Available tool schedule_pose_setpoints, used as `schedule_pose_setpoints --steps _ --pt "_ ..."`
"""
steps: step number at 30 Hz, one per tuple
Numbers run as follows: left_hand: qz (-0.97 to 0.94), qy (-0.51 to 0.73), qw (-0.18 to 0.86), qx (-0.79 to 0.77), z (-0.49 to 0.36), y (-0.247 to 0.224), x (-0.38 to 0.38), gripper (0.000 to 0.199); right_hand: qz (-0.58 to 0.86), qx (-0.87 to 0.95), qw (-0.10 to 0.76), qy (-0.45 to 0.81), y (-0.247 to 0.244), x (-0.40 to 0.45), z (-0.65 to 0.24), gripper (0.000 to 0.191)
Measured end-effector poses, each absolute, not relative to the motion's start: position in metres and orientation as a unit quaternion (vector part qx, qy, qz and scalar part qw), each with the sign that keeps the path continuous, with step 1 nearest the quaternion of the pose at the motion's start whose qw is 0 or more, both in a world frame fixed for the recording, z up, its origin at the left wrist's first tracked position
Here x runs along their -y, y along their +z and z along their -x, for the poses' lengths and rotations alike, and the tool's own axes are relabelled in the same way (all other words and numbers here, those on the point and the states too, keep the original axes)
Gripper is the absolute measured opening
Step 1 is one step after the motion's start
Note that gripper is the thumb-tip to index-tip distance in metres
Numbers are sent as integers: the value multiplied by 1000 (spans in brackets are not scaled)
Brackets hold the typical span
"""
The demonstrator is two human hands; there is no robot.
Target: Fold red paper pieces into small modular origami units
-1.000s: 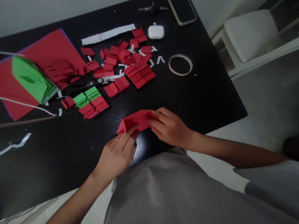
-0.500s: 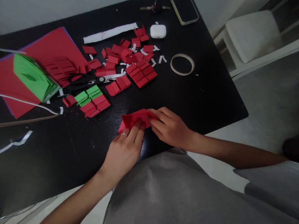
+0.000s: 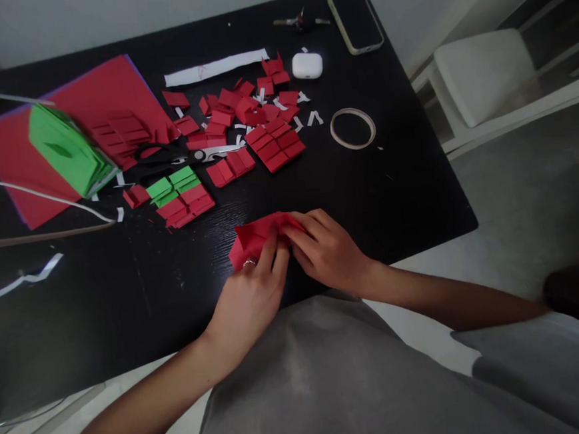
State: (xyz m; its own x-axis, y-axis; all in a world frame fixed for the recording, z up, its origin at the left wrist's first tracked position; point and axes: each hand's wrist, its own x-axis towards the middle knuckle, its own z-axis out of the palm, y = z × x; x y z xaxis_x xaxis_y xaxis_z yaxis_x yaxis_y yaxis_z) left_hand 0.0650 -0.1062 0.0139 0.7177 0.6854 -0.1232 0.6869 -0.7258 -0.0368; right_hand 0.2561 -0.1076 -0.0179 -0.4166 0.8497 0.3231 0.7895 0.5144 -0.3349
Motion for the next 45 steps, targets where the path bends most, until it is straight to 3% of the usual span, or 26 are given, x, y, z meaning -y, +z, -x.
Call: schedule_pose_setpoints --steps 10,18,33,45 --pt "-924 -56 29 -378 -64 14 104 45 559 817 115 80 -10 109 -240 47" --pt "-920 -42 52 -386 -62 9 106 50 564 812 127 80 -11 112 -239 49" --pt "-914 -26 76 -398 -62 7 106 37 576 803 117 98 -2 112 -232 51" --pt "-936 -15 34 -351 -45 12 109 50 581 806 77 77 3 109 -230 44"
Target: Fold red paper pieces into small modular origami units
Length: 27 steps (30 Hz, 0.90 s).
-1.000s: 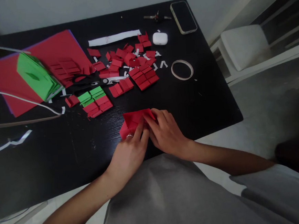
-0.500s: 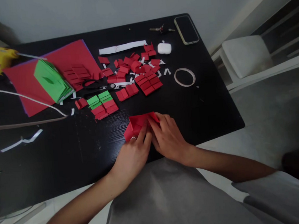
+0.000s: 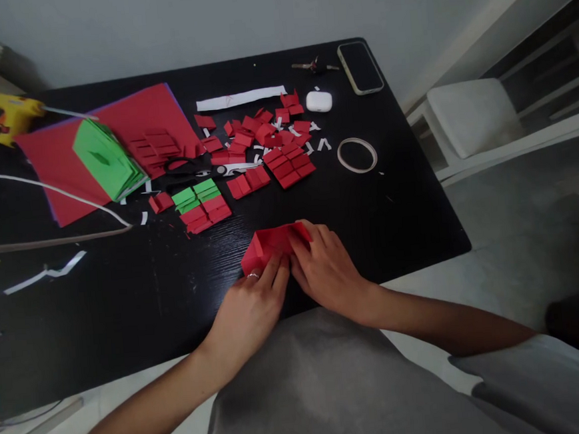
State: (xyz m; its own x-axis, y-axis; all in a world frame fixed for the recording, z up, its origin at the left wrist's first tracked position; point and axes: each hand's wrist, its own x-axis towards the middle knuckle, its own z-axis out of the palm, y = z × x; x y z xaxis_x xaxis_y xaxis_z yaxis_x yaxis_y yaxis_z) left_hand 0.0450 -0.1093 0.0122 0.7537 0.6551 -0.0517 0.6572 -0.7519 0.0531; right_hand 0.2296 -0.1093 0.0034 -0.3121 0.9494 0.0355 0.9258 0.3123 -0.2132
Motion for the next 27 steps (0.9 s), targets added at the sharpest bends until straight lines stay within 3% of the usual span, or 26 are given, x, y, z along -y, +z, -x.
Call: schedule_pose_setpoints --steps 7,13,20,27 --pt "-942 -29 12 -335 -45 14 108 51 578 808 84 76 -2 110 -232 47" --pt "-943 -10 15 -332 -43 14 108 51 544 814 169 112 -9 111 -244 41" --pt "-922 90 70 -369 -38 5 105 35 517 843 124 78 -11 110 -250 40" --pt "-913 150 37 -377 -30 2 103 30 510 846 136 73 -10 109 -250 36"
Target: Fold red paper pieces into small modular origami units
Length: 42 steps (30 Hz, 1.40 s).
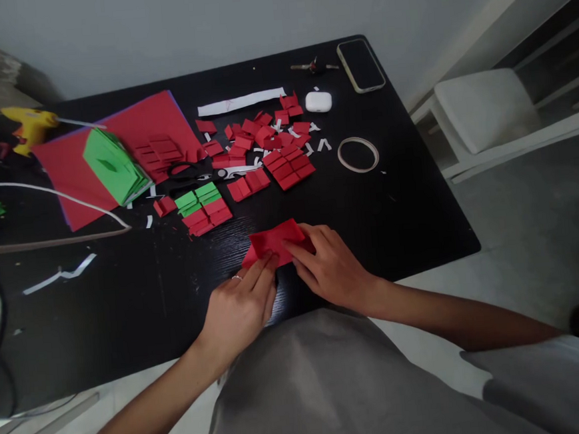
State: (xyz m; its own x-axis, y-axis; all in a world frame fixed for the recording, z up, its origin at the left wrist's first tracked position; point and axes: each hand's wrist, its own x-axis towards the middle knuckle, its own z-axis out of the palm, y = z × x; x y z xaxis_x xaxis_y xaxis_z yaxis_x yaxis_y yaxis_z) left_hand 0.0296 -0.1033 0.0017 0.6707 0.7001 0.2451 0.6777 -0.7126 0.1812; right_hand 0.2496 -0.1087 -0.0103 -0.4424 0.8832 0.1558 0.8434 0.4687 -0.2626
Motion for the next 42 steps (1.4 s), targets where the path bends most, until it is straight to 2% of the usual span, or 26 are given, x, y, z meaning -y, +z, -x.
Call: schedule_pose_setpoints --steps 12,16,18,20,22,25,32,36,40,42 --pt "-907 31 17 -420 -40 -8 118 55 493 846 184 82 -16 108 -253 35" --pt "-912 5 13 -410 -39 -8 120 57 483 799 330 140 -16 103 -255 33" --pt "-914 13 8 -405 -39 -7 119 52 486 753 412 167 -14 96 -253 48" --pt "-915 33 7 -403 -38 -5 116 46 491 726 444 188 -10 87 -250 67" --pt "-913 58 15 -404 -37 -3 113 41 493 723 424 234 -7 79 -245 74" --pt "-907 89 33 -411 -35 1 112 39 510 708 402 277 -8 70 -240 74" --pt "-910 106 24 -401 -35 -1 113 35 573 683 386 237 -23 65 -229 73" --pt "-911 116 26 -395 -35 -4 112 34 572 709 361 197 -24 65 -226 61" --pt "-908 121 38 -399 -34 -4 112 33 509 758 371 173 -19 67 -233 42" --pt "-906 119 57 -403 -33 -3 112 31 468 779 377 180 -15 68 -239 39"
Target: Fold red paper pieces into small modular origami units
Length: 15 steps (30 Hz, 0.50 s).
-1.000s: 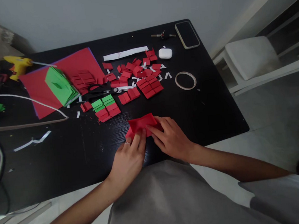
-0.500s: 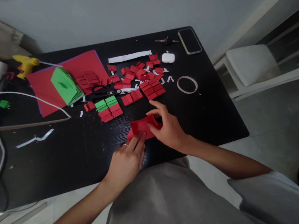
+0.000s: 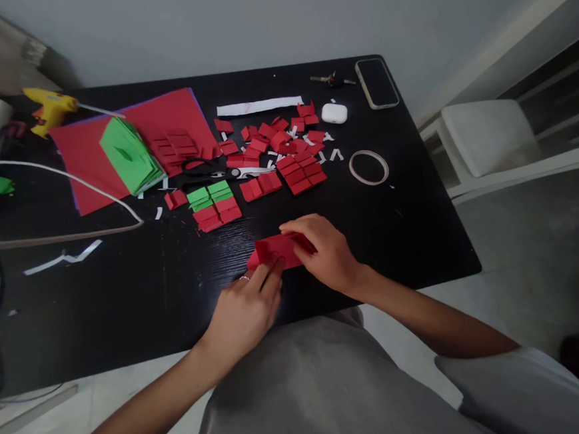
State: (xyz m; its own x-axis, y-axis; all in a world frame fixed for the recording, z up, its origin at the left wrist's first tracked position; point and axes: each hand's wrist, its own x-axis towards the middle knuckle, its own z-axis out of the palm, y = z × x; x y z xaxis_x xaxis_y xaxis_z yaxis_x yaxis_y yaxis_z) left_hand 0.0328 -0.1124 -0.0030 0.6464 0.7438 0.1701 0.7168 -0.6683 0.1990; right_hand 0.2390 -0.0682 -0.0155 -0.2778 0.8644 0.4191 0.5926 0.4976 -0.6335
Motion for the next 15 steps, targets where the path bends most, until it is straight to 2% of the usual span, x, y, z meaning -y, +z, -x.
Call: schedule_pose_setpoints --steps 6,9,12,15 --pt "-897 134 120 -403 -26 -3 111 32 419 819 345 183 -14 77 -253 30" --pt "-898 158 144 -385 -18 -6 112 32 412 833 331 164 -17 82 -256 33" --pt "-890 222 173 -358 -9 -3 117 25 410 841 319 152 -20 86 -257 37" --pt "-854 329 192 -355 -6 10 119 9 396 850 316 145 -21 87 -258 36"
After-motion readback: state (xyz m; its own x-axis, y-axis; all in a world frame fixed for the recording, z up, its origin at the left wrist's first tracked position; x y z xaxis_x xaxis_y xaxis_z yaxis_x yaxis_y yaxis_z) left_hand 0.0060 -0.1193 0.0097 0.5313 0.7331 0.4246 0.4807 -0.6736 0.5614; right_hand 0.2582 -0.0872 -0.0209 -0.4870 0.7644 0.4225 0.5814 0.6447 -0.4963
